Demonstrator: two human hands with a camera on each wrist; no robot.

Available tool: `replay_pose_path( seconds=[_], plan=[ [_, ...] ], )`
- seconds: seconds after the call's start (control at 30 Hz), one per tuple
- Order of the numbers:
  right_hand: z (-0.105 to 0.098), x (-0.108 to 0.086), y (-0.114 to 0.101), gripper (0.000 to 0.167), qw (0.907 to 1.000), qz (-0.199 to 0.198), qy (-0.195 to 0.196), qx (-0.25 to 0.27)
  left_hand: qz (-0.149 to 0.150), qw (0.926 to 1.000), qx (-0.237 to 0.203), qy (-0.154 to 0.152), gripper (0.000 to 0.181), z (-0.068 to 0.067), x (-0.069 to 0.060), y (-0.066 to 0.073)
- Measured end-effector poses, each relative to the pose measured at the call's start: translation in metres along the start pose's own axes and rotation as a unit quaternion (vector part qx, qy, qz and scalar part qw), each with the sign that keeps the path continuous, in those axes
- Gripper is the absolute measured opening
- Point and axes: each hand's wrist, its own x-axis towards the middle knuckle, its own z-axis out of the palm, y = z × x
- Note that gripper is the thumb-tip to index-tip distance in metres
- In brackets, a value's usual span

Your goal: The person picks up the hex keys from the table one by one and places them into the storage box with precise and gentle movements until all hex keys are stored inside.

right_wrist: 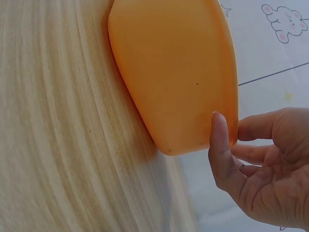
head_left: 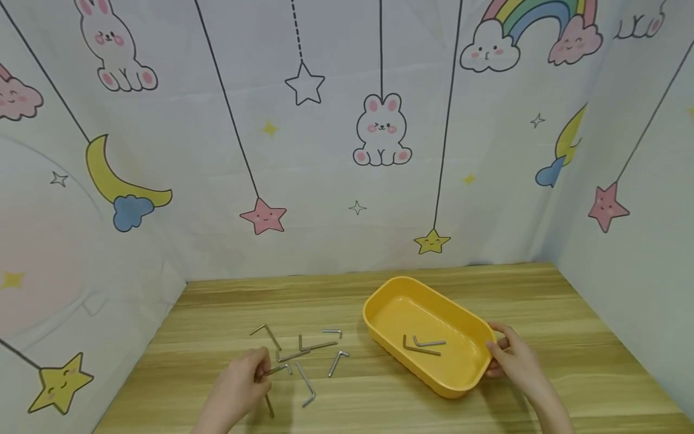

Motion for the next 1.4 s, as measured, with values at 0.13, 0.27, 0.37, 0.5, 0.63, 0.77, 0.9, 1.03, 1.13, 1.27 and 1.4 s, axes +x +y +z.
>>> replay_pose_path(
  seconds=[0.13, 0.27, 0.37, 0.5, 0.63, 0.77, 0.9, 1.03, 1.13, 1.27, 1.4],
  plan=[
    [0.001, 0.0, 0.0, 0.05, 1.0, 0.0, 0.002, 0.003, 0.003, 1.0, 0.003, 0.005, 0.028, -0.002, 0.002, 0.003],
    [0.001, -0.001, -0.001, 0.05, 1.0, 0.0, 0.002, 0.004, 0.001, 1.0, 0.003, 0.005, 0.026, -0.004, 0.002, 0.008],
    [0.001, -0.001, 0.0, 0.05, 1.0, 0.0, 0.002, 0.003, 0.012, 0.9998, 0.006, 0.012, 0.026, -0.004, 0.002, 0.014],
    [0.0, 0.0, 0.0, 0.05, 1.0, -0.004, 0.0, 0.001, 0.03, 0.9993, 0.009, 0.018, 0.027, -0.003, 0.004, 0.022],
    [-0.001, 0.001, 0.0, 0.05, 1.0, -0.007, -0.002, -0.003, 0.038, 0.999, 0.011, 0.022, 0.027, 0.0, 0.006, 0.028],
    [-0.001, 0.001, 0.0, 0.051, 1.0, -0.006, -0.003, -0.005, 0.063, 0.9973, 0.014, 0.037, 0.027, 0.004, 0.009, 0.035],
    [0.0, 0.001, 0.001, 0.05, 1.0, -0.005, -0.003, -0.004, 0.087, 0.995, 0.008, 0.05, 0.027, 0.007, 0.011, 0.041],
    [-0.001, 0.001, 0.001, 0.051, 1.0, -0.005, -0.005, -0.002, 0.09, 0.9945, 0.007, 0.054, 0.026, 0.008, 0.014, 0.046],
    [-0.001, 0.002, 0.001, 0.051, 1.0, -0.006, -0.006, 0.0, 0.091, 0.9944, 0.004, 0.052, 0.024, 0.01, 0.018, 0.05],
    [-0.002, 0.002, 0.001, 0.051, 1.0, -0.006, -0.005, 0.001, 0.104, 0.9934, -0.01, 0.046, 0.023, 0.013, 0.023, 0.055],
    [-0.001, 0.002, 0.002, 0.051, 1.0, -0.005, -0.004, 0.002, 0.113, 0.9928, -0.017, 0.036, 0.021, 0.018, 0.029, 0.06]
  ],
)
